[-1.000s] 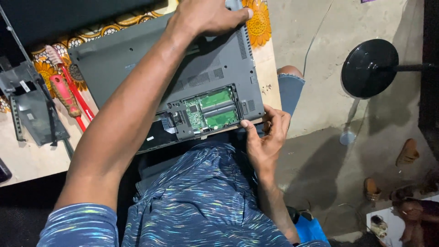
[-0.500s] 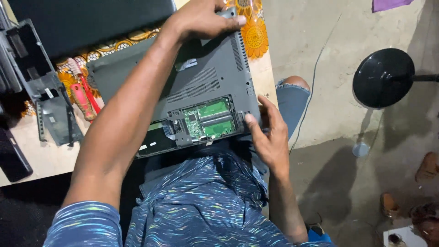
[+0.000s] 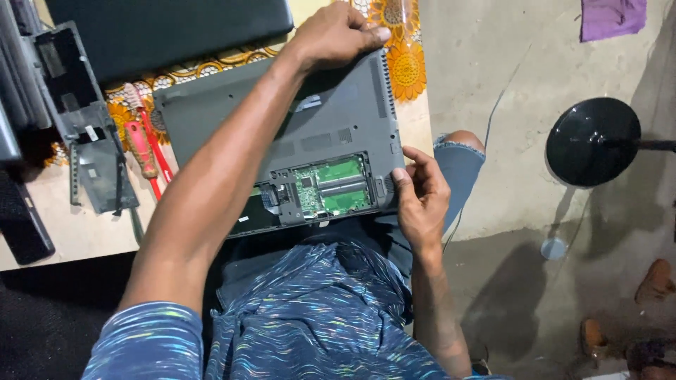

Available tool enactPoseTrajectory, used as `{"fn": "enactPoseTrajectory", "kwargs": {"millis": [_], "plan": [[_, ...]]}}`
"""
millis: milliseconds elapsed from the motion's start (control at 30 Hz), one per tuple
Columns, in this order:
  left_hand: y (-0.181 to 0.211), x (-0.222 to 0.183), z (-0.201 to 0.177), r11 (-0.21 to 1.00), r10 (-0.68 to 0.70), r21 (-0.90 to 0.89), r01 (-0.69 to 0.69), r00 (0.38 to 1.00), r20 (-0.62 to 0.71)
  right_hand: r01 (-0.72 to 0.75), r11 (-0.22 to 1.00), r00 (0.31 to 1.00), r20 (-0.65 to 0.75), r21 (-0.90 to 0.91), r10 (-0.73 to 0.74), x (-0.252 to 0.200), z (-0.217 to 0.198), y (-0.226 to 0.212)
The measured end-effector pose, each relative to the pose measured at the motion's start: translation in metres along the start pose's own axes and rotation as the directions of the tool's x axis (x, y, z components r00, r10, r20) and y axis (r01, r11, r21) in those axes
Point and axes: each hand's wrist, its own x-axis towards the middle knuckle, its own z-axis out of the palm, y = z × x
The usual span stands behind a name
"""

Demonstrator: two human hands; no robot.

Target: Attaching and securing the bottom casing of a laptop using hands and a screwdriver.

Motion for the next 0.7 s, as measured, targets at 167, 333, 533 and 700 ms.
{"fn": "enactPoseTrajectory", "kwargs": {"millis": [167, 333, 533, 700], "plan": [[-0.014, 0.001, -0.008, 0.99, 0.135, -0.048, -0.136, 0.991, -0.02, -0.011, 0.998, 0.999, 0.052, -0.057, 0.014, 0.002, -0.001, 0.0], [-0.045, 0.023, -0.002, 0.918, 0.397, -0.031, -0.396, 0.911, 0.112, -0.083, 0.995, 0.996, 0.041, 0.047, 0.082, 0.002, -0.001, 0.006], [-0.008, -0.017, 0.02, 0.933, 0.345, 0.171, -0.317, 0.922, -0.174, -0.238, 0.865, 0.962, -0.229, -0.441, 0.148, 0.008, 0.029, -0.012], [-0.017, 0.001, 0.039, 0.931, 0.33, 0.247, -0.269, 0.909, -0.254, -0.202, 0.845, 0.974, -0.193, -0.495, 0.12, 0.011, 0.025, -0.012]]}}
